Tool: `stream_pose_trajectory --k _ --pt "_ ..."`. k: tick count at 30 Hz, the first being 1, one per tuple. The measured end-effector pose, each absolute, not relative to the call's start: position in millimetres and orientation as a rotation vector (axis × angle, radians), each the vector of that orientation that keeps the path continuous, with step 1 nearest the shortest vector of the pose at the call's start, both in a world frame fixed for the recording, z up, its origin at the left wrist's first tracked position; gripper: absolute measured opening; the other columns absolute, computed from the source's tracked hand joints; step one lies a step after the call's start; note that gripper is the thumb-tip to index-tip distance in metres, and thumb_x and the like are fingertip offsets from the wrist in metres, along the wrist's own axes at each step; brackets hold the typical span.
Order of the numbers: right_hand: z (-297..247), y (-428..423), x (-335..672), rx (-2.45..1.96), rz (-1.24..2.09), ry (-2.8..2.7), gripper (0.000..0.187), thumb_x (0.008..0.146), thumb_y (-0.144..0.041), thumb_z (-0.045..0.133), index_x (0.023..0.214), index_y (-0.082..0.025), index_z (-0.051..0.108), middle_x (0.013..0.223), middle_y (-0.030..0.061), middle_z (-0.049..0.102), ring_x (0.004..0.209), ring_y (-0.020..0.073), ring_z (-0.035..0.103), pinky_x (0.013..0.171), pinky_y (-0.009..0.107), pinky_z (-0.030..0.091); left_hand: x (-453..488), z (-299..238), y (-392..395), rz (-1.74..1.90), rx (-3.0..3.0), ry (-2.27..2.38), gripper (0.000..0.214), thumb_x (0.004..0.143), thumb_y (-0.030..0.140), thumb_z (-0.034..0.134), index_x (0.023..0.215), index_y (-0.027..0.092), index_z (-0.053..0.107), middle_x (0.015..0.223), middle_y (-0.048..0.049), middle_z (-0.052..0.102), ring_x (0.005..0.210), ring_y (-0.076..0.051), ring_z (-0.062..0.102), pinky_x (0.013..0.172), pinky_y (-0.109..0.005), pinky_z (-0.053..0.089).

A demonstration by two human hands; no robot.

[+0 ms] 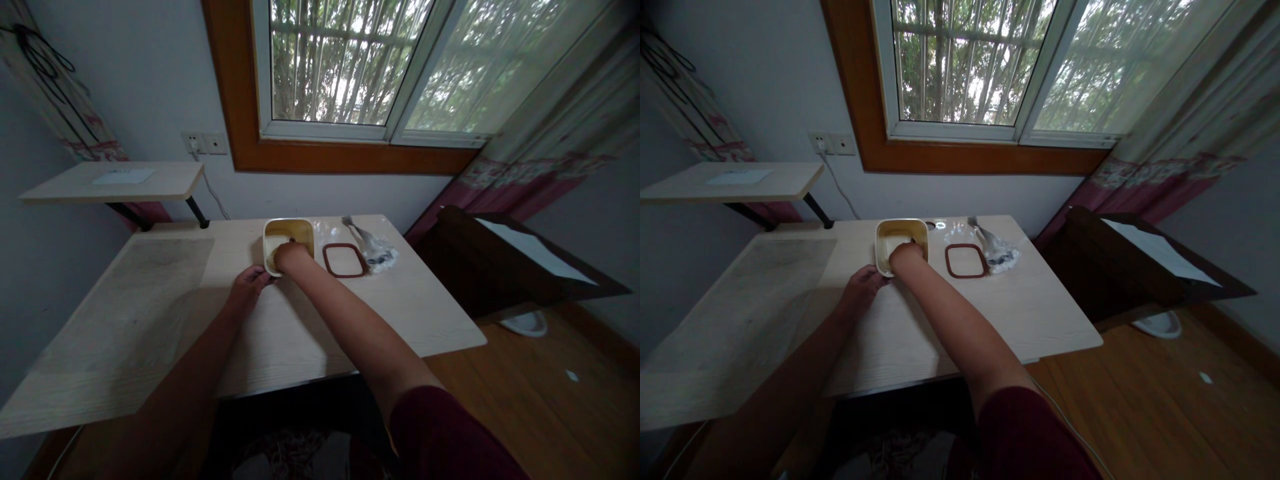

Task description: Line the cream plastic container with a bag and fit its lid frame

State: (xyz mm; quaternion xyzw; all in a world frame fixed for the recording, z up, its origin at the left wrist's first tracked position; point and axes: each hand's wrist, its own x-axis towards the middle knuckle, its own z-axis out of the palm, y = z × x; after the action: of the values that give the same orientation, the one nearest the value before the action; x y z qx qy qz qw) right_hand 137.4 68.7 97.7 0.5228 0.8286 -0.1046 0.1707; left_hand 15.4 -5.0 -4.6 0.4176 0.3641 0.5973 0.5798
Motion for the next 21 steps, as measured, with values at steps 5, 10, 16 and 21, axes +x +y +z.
stream_pose_trajectory --k 5,10,16,21 --pt "98.4 69.4 135.3 1.534 -0.277 2.301 0.041 0.082 -0.021 0.071 0.12 -0.007 0.073 0.13 0.0276 0.063 0.123 0.0405 0.061 0.098 0.052 0.054 15.4 2.7 -8.6 1.391 0.979 0.848 0.034 0.066 0.043 0.084 0.078 0.017 0.067 0.08 -0.0034 0.072 0.078 -0.018 0.069 0.081 -0.038 0.058" --pt "97.2 69.0 135.2 1.542 -0.285 2.298 0.038 0.083 -0.018 0.069 0.119 -0.008 0.073 0.13 0.0265 0.063 0.124 0.0399 0.06 0.099 0.052 0.053 13.6 2.2 -9.2 1.389 0.991 0.815 0.03 0.069 0.041 0.082 0.08 0.017 0.068 0.083 -0.0042 0.072 0.08 -0.018 0.069 0.081 -0.037 0.057" --pt "97.0 67.9 134.7 1.548 -0.285 2.298 0.036 0.085 -0.019 0.067 0.118 -0.007 0.074 0.128 0.0268 0.064 0.12 0.0404 0.062 0.095 0.051 0.055 12.6 0.8 -8.7 1.397 0.998 0.813 0.028 0.071 0.039 0.081 0.08 0.017 0.067 0.083 -0.0039 0.071 0.082 -0.018 0.069 0.082 -0.037 0.056" --pt "95.9 67.9 136.1 1.508 -0.317 2.347 0.036 0.085 -0.019 0.066 0.117 -0.004 0.073 0.124 0.0292 0.065 0.116 0.0411 0.064 0.093 0.051 0.056 12.6 0.8 -8.0 1.408 1.0 0.776 0.027 0.07 0.038 0.081 0.08 0.017 0.067 0.084 -0.0036 0.071 0.082 -0.018 0.068 0.081 -0.036 0.056"
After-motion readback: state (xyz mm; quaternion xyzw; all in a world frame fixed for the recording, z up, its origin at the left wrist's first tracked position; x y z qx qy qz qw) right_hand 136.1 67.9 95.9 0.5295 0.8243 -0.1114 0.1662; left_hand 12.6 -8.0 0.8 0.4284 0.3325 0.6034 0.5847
